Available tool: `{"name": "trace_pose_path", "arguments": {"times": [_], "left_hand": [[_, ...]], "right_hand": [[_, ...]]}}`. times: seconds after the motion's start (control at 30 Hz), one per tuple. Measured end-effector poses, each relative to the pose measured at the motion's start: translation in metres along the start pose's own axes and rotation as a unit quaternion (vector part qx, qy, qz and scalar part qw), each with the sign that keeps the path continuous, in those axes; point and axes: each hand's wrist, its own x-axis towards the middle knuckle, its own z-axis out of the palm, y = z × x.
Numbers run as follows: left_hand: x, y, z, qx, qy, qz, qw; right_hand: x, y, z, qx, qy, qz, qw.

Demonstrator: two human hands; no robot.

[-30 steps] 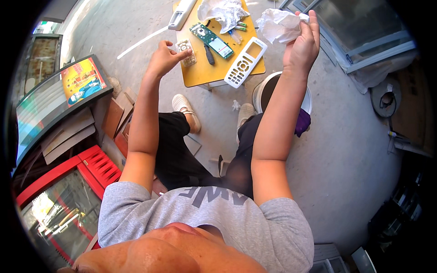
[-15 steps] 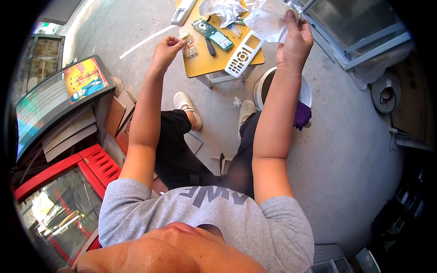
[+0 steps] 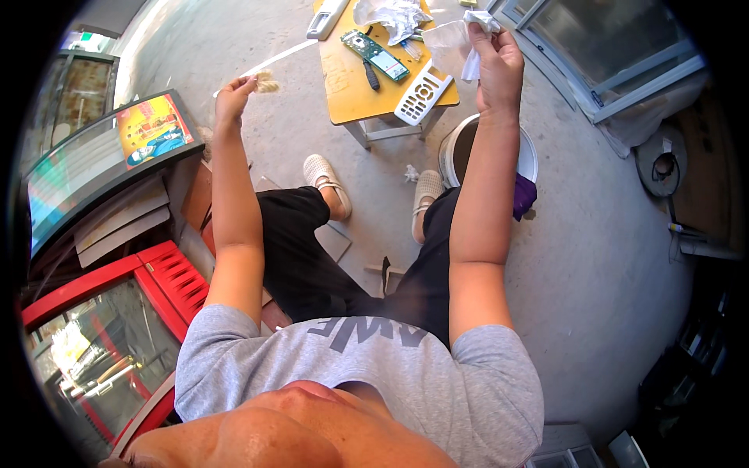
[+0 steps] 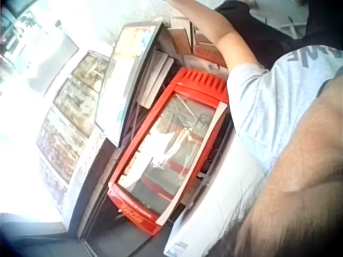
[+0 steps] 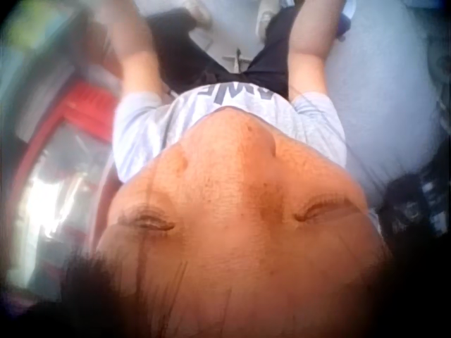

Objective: The person wipes the internal components and the plastic casing of a disassembled remote control using a cloth.

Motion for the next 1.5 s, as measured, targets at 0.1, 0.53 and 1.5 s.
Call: {"name": "trace_pose_path", "arguments": {"times": [0.1, 0.53, 1.5], "left_hand": [[-0.013, 0.018, 0.02, -0.151, 0.066, -0.099, 0.981], [-0.032, 0.038, 0.02, -0.151, 0.022, -0.105, 0.983], [-0.143, 0.132, 0.123, -0.254, -0.224, 0.162, 0.927]], "right_hand": [[-0.001, -0.002, -0.017, -0.038, 0.0, -0.005, 0.999], [-0.015, 0.028, 0.015, 0.007, -0.023, 0.058, 0.998], [-0.057, 0.031, 0.082, -0.051, -0.122, 0.043, 0.99]]}}
